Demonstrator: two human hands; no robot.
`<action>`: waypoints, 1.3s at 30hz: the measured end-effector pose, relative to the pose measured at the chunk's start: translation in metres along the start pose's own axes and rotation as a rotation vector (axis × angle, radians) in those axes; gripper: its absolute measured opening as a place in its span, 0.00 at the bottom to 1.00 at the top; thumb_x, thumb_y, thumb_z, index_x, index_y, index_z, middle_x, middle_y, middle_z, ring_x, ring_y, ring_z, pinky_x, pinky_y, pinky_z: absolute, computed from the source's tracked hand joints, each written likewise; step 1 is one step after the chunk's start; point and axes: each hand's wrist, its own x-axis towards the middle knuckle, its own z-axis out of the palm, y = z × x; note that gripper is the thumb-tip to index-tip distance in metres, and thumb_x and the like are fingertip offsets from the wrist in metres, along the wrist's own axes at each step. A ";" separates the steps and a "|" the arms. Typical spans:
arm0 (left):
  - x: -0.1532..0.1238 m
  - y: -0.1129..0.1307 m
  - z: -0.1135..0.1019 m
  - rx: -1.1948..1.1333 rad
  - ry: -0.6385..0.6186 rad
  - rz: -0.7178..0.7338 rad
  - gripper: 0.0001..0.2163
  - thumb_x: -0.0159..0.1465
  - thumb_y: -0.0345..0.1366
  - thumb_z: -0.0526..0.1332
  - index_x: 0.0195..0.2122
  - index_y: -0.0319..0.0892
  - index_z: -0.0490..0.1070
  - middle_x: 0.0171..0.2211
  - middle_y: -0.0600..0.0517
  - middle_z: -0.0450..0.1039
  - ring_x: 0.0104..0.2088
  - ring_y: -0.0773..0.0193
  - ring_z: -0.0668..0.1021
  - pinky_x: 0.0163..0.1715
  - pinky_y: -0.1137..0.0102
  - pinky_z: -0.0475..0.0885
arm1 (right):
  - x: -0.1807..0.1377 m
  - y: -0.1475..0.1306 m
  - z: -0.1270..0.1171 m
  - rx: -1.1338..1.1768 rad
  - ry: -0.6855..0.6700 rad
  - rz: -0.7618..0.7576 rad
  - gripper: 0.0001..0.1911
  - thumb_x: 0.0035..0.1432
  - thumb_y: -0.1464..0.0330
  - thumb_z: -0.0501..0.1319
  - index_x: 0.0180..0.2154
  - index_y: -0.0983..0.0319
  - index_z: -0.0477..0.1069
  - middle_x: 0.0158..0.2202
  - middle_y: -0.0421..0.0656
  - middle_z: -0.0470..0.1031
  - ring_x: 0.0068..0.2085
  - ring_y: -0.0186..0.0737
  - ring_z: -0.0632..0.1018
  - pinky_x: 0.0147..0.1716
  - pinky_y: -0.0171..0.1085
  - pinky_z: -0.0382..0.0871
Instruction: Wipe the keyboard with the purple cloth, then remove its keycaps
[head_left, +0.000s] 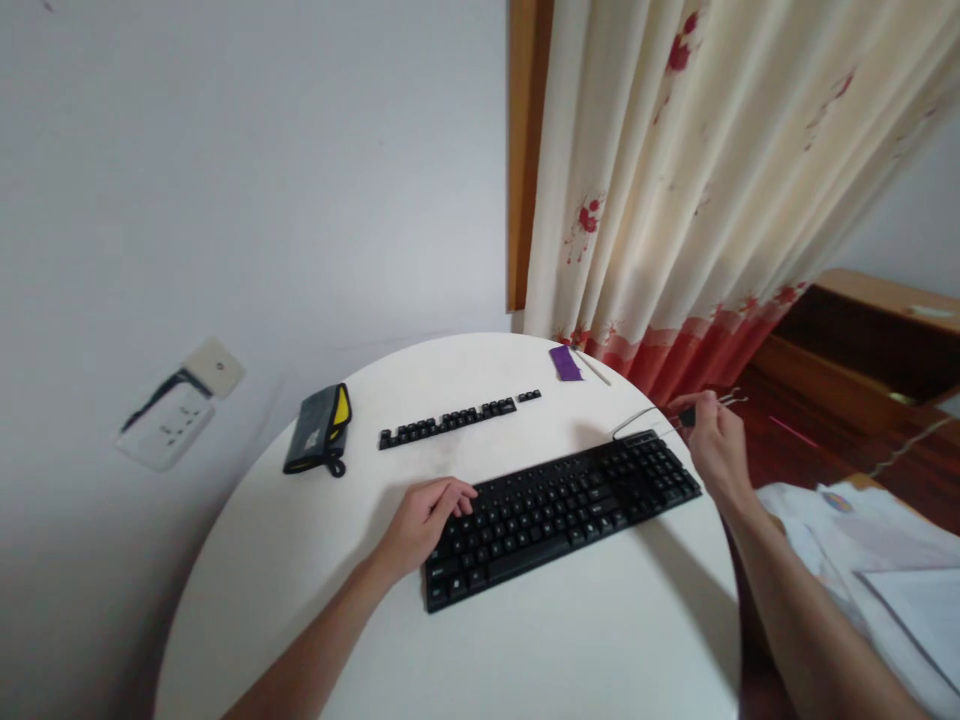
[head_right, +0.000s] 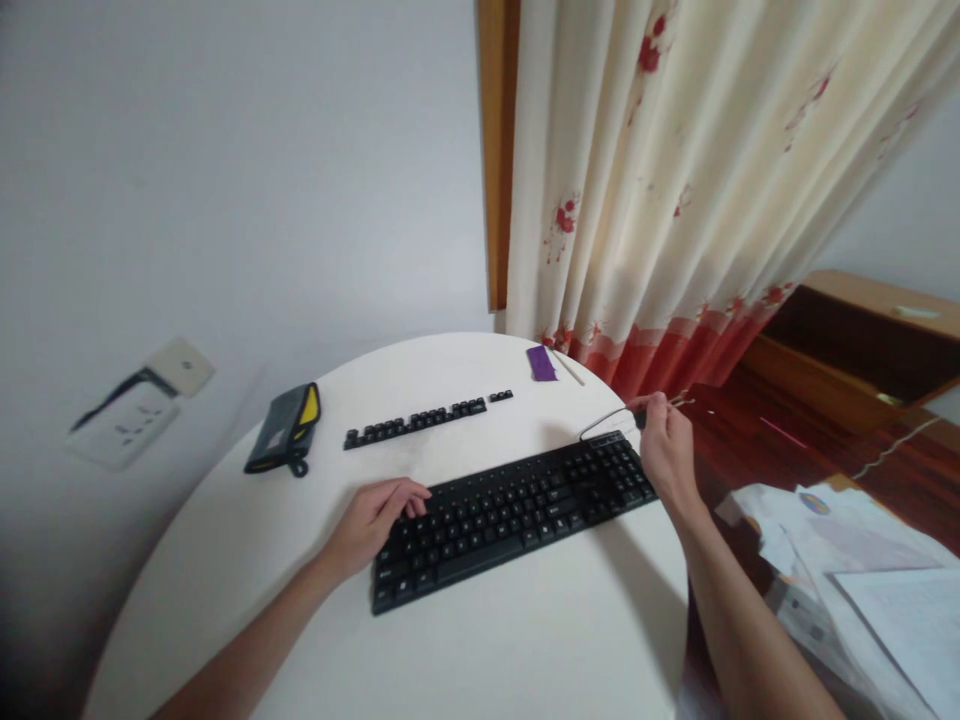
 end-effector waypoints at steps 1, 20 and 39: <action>0.000 -0.001 0.000 0.007 -0.001 0.002 0.18 0.71 0.44 0.51 0.37 0.39 0.77 0.28 0.50 0.77 0.30 0.64 0.76 0.33 0.71 0.72 | -0.003 0.006 -0.004 -0.004 -0.027 0.021 0.29 0.66 0.50 0.48 0.33 0.65 0.77 0.25 0.43 0.74 0.23 0.36 0.69 0.24 0.34 0.60; 0.004 -0.004 -0.003 0.110 0.031 -0.015 0.19 0.70 0.46 0.52 0.37 0.40 0.78 0.28 0.49 0.78 0.30 0.61 0.77 0.33 0.69 0.72 | -0.030 -0.007 0.032 -0.223 -0.532 -0.125 0.20 0.66 0.60 0.49 0.28 0.61 0.72 0.22 0.40 0.72 0.27 0.40 0.73 0.31 0.35 0.62; 0.002 0.000 -0.003 0.078 0.000 0.002 0.17 0.71 0.43 0.52 0.37 0.40 0.77 0.28 0.51 0.77 0.30 0.64 0.77 0.34 0.71 0.72 | -0.041 0.009 0.049 -0.293 -0.522 -0.052 0.18 0.69 0.60 0.47 0.32 0.61 0.69 0.25 0.43 0.76 0.30 0.42 0.78 0.34 0.35 0.64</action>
